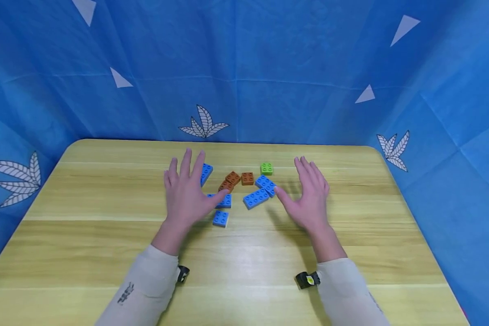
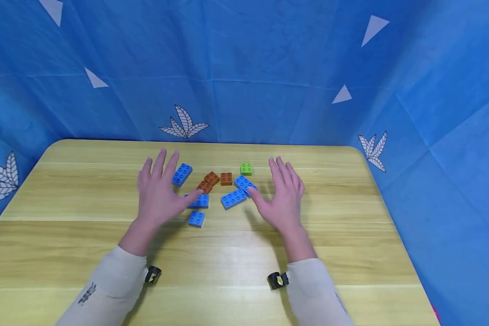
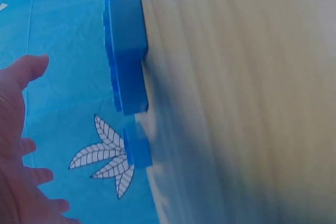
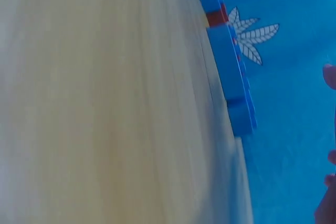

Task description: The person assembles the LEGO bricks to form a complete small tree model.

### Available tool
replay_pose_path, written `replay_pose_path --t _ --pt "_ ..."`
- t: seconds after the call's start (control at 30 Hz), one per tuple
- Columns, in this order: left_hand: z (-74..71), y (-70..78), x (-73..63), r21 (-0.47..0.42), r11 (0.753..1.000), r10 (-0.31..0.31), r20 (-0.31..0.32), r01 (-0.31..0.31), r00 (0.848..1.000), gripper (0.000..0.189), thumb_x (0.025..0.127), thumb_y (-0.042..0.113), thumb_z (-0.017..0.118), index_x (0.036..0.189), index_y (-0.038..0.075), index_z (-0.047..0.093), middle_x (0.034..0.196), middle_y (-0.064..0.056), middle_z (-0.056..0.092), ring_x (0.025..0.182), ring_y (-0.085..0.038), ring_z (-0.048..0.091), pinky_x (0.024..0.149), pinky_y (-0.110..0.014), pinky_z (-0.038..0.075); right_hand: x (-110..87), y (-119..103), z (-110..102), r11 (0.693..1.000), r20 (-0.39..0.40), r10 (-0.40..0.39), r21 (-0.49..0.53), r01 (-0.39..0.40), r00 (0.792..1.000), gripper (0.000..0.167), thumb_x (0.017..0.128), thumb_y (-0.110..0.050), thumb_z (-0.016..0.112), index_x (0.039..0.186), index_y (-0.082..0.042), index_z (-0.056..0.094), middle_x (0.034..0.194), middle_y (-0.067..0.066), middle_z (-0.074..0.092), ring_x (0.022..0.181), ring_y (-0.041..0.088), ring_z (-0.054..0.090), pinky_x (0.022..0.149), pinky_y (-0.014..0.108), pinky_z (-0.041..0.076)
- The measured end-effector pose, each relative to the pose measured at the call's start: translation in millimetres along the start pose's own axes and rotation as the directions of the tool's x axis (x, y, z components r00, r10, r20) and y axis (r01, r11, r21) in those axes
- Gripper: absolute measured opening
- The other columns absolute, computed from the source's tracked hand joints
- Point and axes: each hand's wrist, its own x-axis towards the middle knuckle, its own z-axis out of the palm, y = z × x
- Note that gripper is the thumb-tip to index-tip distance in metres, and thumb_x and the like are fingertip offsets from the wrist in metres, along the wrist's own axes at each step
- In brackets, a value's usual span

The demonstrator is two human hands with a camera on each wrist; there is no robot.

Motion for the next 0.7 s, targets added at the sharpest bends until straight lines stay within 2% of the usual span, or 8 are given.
replay_pose_path --t 0.17,0.27,0.4,0.57,0.7 --pt "11.6 7.4 0.5 -0.049 0.999 -0.022 -0.015 0.021 1.000 0.094 0.077 0.058 0.077 0.152 0.016 0.040 0.152 -0.013 0.037 0.133 -0.042 0.030 0.100 -0.059 0.027 3.5 -6 19 0.993 -0.031 0.012 0.122 -0.008 0.999 0.071 0.085 -0.041 0.075 0.146 -0.015 0.051 0.145 0.002 0.052 0.132 0.027 0.040 0.096 0.056 0.025" --pt "18.7 11.2 0.6 -0.085 0.996 -0.042 -0.002 0.042 0.999 0.087 0.078 0.054 0.077 0.148 0.013 0.047 0.143 -0.014 0.047 0.122 -0.038 0.038 0.094 -0.054 0.031 7.1 -9 28 0.984 -0.030 0.014 0.179 -0.008 0.999 0.066 0.084 -0.036 0.078 0.142 -0.013 0.056 0.139 0.004 0.057 0.127 0.028 0.045 0.096 0.056 0.026" --pt "27.2 14.3 1.0 -0.122 0.991 -0.061 0.023 0.063 0.998 0.078 0.079 0.051 0.079 0.140 0.008 0.056 0.134 -0.016 0.056 0.113 -0.037 0.046 0.094 -0.052 0.034 12.0 -10 40 0.973 -0.007 0.004 0.231 -0.002 1.000 0.058 0.082 -0.027 0.082 0.134 -0.010 0.062 0.130 0.007 0.064 0.118 0.031 0.052 0.097 0.056 0.029" --pt "36.0 17.7 1.7 -0.149 0.984 -0.096 0.041 0.101 0.995 0.065 0.080 0.046 0.080 0.128 0.004 0.065 0.126 -0.016 0.062 0.112 -0.038 0.052 0.094 -0.052 0.039 18.6 -12 49 0.970 0.091 0.026 0.239 -0.047 0.996 0.051 0.081 -0.019 0.083 0.127 -0.009 0.066 0.120 0.006 0.068 0.108 0.032 0.055 0.095 0.052 0.032" --pt "41.5 20.4 3.0 -0.146 0.978 -0.144 0.047 0.150 0.988 0.062 0.080 0.042 0.081 0.124 0.003 0.067 0.121 -0.016 0.064 0.110 -0.038 0.054 0.092 -0.051 0.042 24.8 -15 55 0.983 0.191 0.044 0.168 -0.077 0.981 0.049 0.083 -0.024 0.082 0.127 -0.009 0.066 0.120 0.004 0.068 0.111 0.028 0.054 0.096 0.052 0.033"
